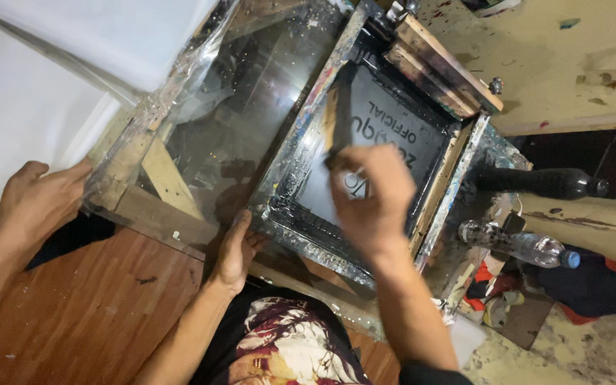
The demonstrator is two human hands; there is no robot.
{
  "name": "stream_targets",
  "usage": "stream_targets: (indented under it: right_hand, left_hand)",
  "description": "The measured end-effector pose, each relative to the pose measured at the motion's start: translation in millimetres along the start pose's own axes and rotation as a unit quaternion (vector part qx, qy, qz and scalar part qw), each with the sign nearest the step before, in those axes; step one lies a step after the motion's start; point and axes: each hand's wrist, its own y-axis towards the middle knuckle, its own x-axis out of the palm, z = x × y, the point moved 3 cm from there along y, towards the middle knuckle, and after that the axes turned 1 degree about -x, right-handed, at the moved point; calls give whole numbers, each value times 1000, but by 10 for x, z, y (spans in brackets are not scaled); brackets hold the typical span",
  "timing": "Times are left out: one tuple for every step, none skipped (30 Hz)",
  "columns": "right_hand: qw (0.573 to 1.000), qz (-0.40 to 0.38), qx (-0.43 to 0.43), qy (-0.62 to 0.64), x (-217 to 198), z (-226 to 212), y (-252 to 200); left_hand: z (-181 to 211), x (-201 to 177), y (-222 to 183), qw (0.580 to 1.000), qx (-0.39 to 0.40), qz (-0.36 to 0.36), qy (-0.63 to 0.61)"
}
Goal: The person performs screen printing on items of clothing using a squeegee and ink on a printing station.
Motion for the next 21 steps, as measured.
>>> stream_targets:
  right_hand:
    - [1000,2,3,-1,151,49,-220]
    - [1000,7,8,0,300,97,-441]
    - [1000,11,12,4,457,141,-658]
    - [1000,14,13,4,550,131,-767]
    - [999,15,9,-32,644,115,-878]
    - [998,15,4,-68,739,100,-989]
    - [997,17,7,-69,765,23,-1011]
    - [997,12,17,-72,796,-50,-1032]
    - [997,7,27,-75,836,-120,-1051]
    - [997,9,29,-75,862,-128,-1065]
    - [996,9,31,-83,884,-138,-1078]
    - [995,9,34,-91,907,-149,-1091]
    - [995,10,35,-92,889,-154,-1092]
    - [996,22,43,-81,868,-156,-1094]
    - [996,34,51,-69,849,-162,-1096]
    - [996,34,52,-69,861,-106,-1165]
    - [995,54,71,-44,856,-36,-1240]
    - [993,75,89,-19,853,34,-1317]
    - [993,75,90,-18,832,98,-1363]
    - [991,89,98,-6,804,169,-1412]
    - [989,103,107,6,769,235,-1469]
  left_hand:
    - [7,13,-10,1000,-2,-1,3]
    - [16,26,-23,1000,1,0,3]
    - [30,33,-37,1000,6,1,4]
    - [75,93,-71,1000,6,0,7]
    - [120,144,-106,1000,10,10,9]
    - [163,196,-141,1000,14,20,11]
    - [208,263,-181,1000,12,19,14]
    - [252,324,-222,999,12,27,13]
    - [298,381,-256,999,12,34,11]
    - [294,358,-240,999,12,33,13]
    - [288,342,-231,999,11,27,22]
    - [282,324,-221,999,9,21,31]
    - [281,318,-216,999,9,21,32]
    - [281,311,-209,999,7,18,41]
    - [282,300,-208,999,5,16,49]
    - [271,275,-195,999,5,17,50]
    - [254,256,-183,998,7,13,54]
    - [237,236,-169,998,10,9,59]
    - [193,175,-120,998,10,10,59]
    - [149,116,-69,998,11,11,63]
    - [98,56,-27,998,11,12,67]
